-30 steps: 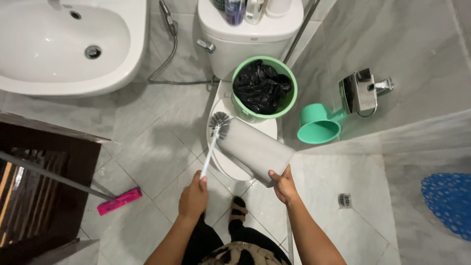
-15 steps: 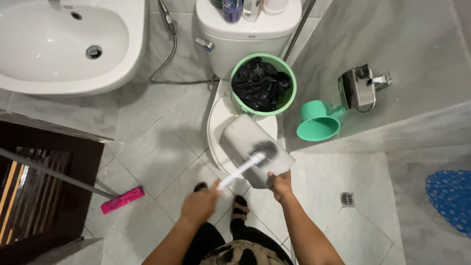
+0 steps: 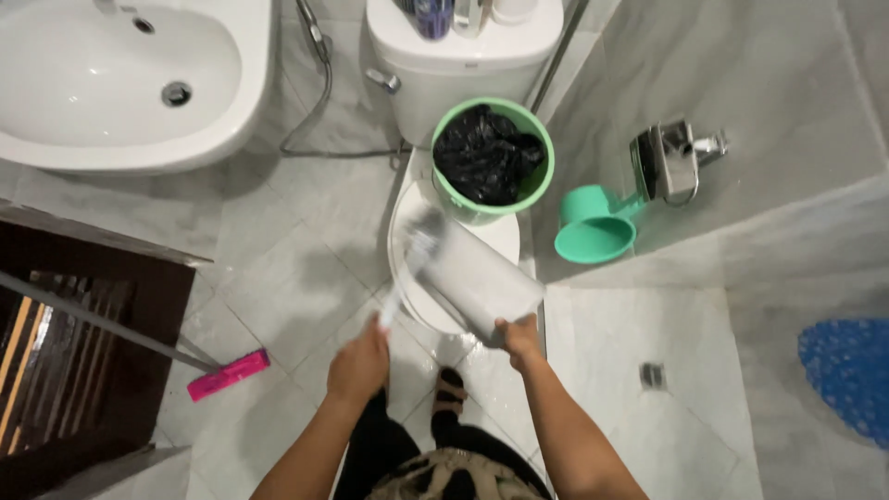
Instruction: The person hangs a blue bath mat on a shower rack, removes a black trash bag from a bin, and places it into a green bucket. They then scrub the inside of the bin with a toilet brush, sweep the floor with a broom, and rinse the bin using a handheld shower sprayer.
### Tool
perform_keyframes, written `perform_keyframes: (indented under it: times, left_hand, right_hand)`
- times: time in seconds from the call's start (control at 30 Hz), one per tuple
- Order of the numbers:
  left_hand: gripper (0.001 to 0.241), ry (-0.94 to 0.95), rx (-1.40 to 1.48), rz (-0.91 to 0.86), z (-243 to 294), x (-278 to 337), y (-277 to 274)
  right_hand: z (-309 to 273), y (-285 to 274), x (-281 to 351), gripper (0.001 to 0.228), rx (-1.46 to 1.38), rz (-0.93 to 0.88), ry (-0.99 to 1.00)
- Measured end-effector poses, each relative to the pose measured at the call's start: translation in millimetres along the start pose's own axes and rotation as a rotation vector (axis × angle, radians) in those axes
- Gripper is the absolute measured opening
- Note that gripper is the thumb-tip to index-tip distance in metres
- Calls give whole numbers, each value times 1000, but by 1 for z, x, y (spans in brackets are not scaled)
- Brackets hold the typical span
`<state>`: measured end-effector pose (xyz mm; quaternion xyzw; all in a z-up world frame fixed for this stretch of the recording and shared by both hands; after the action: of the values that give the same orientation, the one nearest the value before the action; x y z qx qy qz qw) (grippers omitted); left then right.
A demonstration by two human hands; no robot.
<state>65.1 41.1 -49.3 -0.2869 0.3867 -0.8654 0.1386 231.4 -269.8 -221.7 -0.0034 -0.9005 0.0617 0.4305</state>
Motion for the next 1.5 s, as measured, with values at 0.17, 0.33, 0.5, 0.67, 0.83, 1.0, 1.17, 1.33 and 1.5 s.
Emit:
perform_keyframes:
  times: [0.17, 0.33, 0.5, 0.67, 0.83, 1.0, 1.17, 1.33, 1.5]
  left_hand:
    - [47, 91, -304, -12, -16, 3, 6]
    - [44, -183, 6, 178, -72, -11, -35]
    - [41, -231, -28, 166, -75, 0, -47]
    - [49, -137, 0, 101, -45, 14, -40]
    - [52, -88, -77, -1, -18, 17, -25]
    - [50, -73, -49, -37, 1, 18, -24]
    - [53, 152, -142, -202, 35, 39, -2]
    - [49, 265, -216, -86, 28, 24, 21]
    - [54, 167, -86, -49, 36, 23, 15]
  right_hand:
    - [-6, -1, 12, 64, -60, -73, 22]
    - [-12, -1, 13, 60, 37, -35, 21]
    - [-21, 5, 19, 53, 1, -78, -1]
    - [-51, 17, 50, 16, -169, -268, -33]
    - [-73, 15, 68, 33, -232, -278, -16]
    - [-85, 12, 68, 24, -285, -257, -34]
    - [-92, 17, 54, 46, -475, -218, 16]
    - [-113, 17, 69, 81, -490, -184, 22]
    - [-145, 39, 96, 112, -429, -366, -38]
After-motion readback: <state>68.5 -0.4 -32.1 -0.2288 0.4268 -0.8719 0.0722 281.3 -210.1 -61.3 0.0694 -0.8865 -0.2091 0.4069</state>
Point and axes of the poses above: each hand's wrist, its own x-axis away from the middle knuckle, its own y-axis out of the palm, z = x × y, the point moved 9 cm from there along -x, towards the middle knuckle, and after that the axes turned 5 degrees about y, right-handed, at the moved point
